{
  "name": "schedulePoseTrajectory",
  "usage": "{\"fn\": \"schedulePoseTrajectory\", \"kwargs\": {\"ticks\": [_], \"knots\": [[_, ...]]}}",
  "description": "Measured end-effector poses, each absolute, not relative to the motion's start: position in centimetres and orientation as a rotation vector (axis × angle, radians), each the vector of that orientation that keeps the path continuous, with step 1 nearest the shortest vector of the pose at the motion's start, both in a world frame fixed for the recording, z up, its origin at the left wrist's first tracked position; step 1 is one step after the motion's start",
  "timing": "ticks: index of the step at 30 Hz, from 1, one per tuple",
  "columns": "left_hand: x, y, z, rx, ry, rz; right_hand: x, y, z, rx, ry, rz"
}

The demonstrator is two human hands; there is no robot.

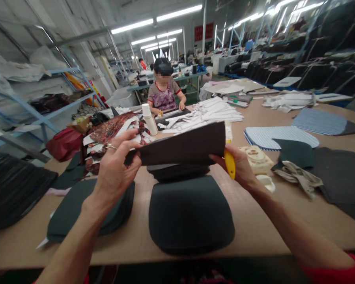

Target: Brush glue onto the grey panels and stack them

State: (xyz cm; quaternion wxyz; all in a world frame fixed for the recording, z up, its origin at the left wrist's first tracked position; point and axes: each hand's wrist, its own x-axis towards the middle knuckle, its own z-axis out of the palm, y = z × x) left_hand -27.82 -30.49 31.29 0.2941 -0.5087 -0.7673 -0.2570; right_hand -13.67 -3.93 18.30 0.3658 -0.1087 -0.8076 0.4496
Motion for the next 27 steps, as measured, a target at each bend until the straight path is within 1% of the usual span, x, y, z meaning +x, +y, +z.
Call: {"fn": "schedulePoseTrajectory", "kwargs": {"ticks": [2,3,5,7,8,10,11,13,15,18,20,23,27], "knots": [[-28.3,-32.8,30.2,-1.138,-2.041,-0.814,-12.6,-5.0,18.6,-0.313,-2.003,1.221],[-28.6,-34.1,29.2,-0.988,-2.064,-0.969,-11.9,-5.4,18.8,-0.334,-1.981,1.235],[-29.0,-36.2,26.3,-0.653,-2.155,-1.482,-10.5,-5.7,19.1,-0.371,-1.998,1.271],[-28.7,-37.6,22.7,-0.368,-2.233,-2.162,-9.0,-5.9,19.0,-0.408,-2.074,1.338],[-28.3,-38.0,21.0,-0.313,-2.296,-2.423,-8.2,-6.0,18.7,-0.433,-2.115,1.388],[-27.0,-38.3,18.2,-0.301,-2.333,-2.739,-6.9,-6.4,17.9,-0.507,-2.202,1.460],[-26.2,-38.3,17.1,-0.294,-2.338,-2.819,-6.3,-6.6,17.3,-0.555,-2.244,1.466],[-24.9,-38.2,15.2,-0.221,-2.345,-2.859,-5.3,-7.1,15.8,-0.646,-2.323,1.434],[-24.0,-38.3,13.5,-0.135,-2.407,-2.796,-4.6,-7.6,13.9,-0.733,-2.346,1.314],[-23.5,-38.3,10.5,-0.202,-2.544,-2.596,-3.8,-8.0,10.5,-0.857,-2.329,1.094],[-23.5,-38.2,8.5,-0.304,-2.610,-2.433,-3.5,-8.3,8.5,-0.924,-2.334,1.016],[-23.8,-38.0,6.4,-0.394,-2.681,-2.231,-3.2,-8.7,6.5,-0.973,-2.356,0.977],[-23.7,-38.0,5.3,-0.432,-2.744,-2.117,-3.2,-9.2,5.4,-0.974,-2.409,1.003]]}}
